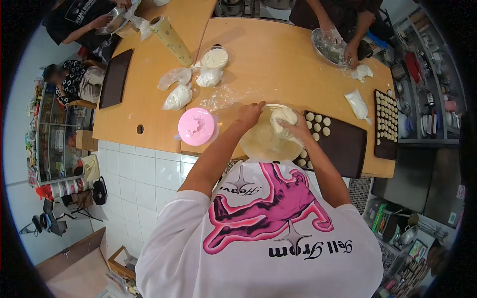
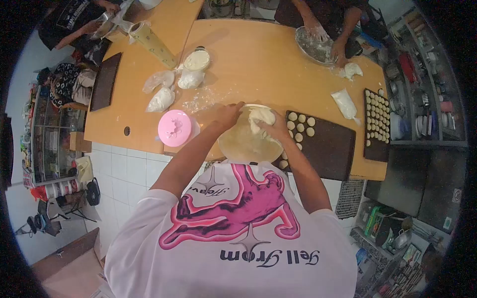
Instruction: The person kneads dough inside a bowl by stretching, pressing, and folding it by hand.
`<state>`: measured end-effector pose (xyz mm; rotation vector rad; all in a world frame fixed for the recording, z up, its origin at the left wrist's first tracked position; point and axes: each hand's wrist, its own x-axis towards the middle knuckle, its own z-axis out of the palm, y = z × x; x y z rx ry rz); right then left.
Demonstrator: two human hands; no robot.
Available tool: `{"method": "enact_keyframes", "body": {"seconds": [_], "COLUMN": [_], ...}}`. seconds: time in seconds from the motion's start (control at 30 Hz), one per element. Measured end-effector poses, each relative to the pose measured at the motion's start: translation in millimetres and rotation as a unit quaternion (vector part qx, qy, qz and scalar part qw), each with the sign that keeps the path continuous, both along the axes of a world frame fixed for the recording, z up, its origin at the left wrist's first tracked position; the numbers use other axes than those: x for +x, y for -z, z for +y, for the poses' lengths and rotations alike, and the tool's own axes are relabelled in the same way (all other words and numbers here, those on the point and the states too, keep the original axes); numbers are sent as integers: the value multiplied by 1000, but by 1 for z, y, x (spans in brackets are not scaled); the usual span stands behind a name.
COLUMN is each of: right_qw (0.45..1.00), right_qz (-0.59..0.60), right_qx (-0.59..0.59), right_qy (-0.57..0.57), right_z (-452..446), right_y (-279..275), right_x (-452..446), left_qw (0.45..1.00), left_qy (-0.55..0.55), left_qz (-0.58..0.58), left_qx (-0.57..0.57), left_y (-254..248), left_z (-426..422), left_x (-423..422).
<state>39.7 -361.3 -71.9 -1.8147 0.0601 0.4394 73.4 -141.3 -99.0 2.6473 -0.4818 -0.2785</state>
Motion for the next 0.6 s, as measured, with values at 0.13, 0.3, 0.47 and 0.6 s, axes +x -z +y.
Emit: {"method": "enact_keyframes", "body": {"seconds": [0.13, 0.3, 0.47, 0.6], "right_qw": [937, 821, 869, 814], "right_qz": [-187, -254, -292, -380], "right_qx": [-157, -324, -303, -327], "right_qy": [-251, -394, -261, -293], "right_z": [-10, -17, -6, 15], "right_y": [3, -31, -44, -27], "right_x": [-21, -37, -43, -32], "left_qw": [1000, 998, 998, 999], "left_qy": [-25, -30, -25, -36], "left_qz": [-6, -28, -51, -8], "left_qx": [-13, -45, -21, -10], "left_y": [2, 5, 6, 0], "left_z": [-3, -1, -1, -3], "left_x": [-1, -4, -6, -6]}}
